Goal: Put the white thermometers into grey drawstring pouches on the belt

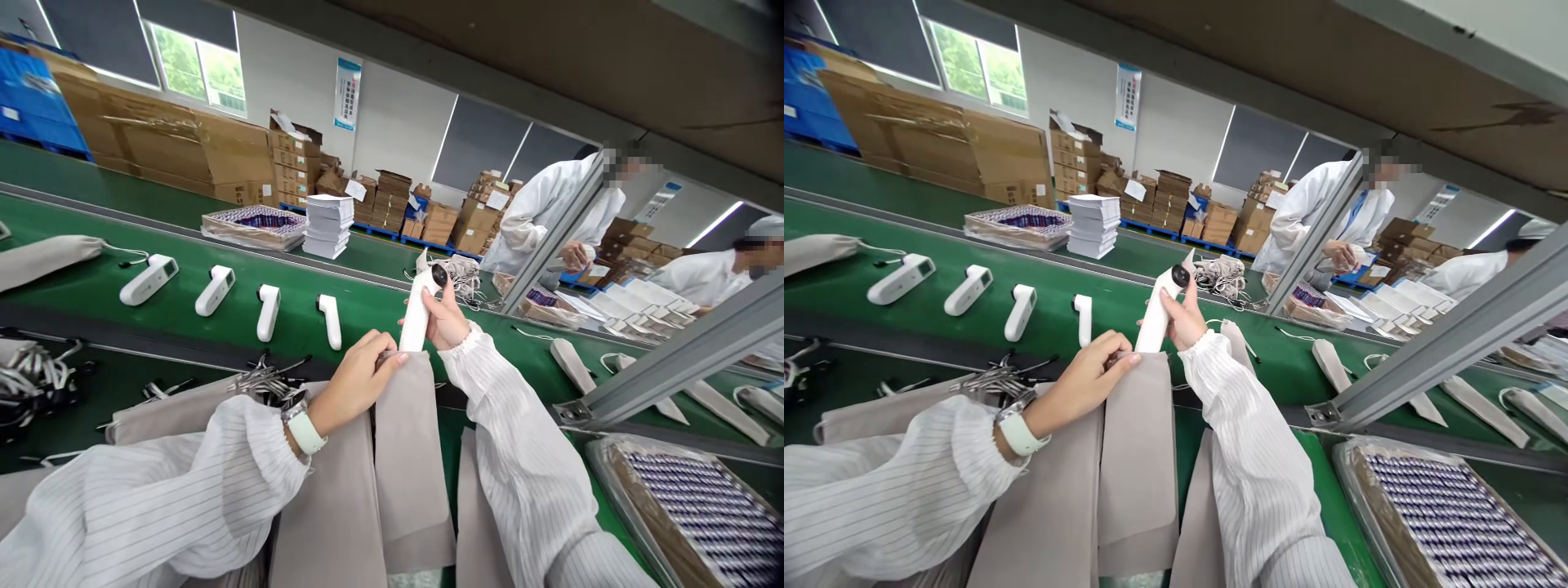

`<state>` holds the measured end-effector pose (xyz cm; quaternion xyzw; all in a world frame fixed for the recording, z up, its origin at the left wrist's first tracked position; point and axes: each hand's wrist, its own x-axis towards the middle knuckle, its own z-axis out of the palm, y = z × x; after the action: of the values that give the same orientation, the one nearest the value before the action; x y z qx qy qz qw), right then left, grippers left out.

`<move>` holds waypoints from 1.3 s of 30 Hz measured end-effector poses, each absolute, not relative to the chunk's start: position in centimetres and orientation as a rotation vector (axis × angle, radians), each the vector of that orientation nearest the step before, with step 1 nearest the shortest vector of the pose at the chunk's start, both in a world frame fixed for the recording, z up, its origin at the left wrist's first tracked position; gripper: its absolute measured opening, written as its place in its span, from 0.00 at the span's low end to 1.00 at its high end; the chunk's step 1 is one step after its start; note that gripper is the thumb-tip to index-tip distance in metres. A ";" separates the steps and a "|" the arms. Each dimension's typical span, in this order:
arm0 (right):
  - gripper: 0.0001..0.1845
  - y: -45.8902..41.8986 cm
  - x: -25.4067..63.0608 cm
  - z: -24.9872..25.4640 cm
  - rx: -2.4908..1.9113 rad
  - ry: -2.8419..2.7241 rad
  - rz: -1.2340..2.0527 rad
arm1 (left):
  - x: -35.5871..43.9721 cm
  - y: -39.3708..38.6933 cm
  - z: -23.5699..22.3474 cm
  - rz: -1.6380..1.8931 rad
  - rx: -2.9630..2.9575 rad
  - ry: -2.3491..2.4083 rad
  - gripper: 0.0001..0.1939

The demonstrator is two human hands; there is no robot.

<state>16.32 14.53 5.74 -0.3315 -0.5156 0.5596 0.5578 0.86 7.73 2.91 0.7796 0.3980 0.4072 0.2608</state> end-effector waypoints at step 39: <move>0.19 12.7 17.7 2.6 -0.757 -1.959 1.434 | 2.3 4.4 3.1 0.765 2.181 0.663 0.16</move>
<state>17.67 12.71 2.61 -0.2844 -0.7360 0.5388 0.2951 2.30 4.39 3.08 0.8460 0.2574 0.2969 0.3603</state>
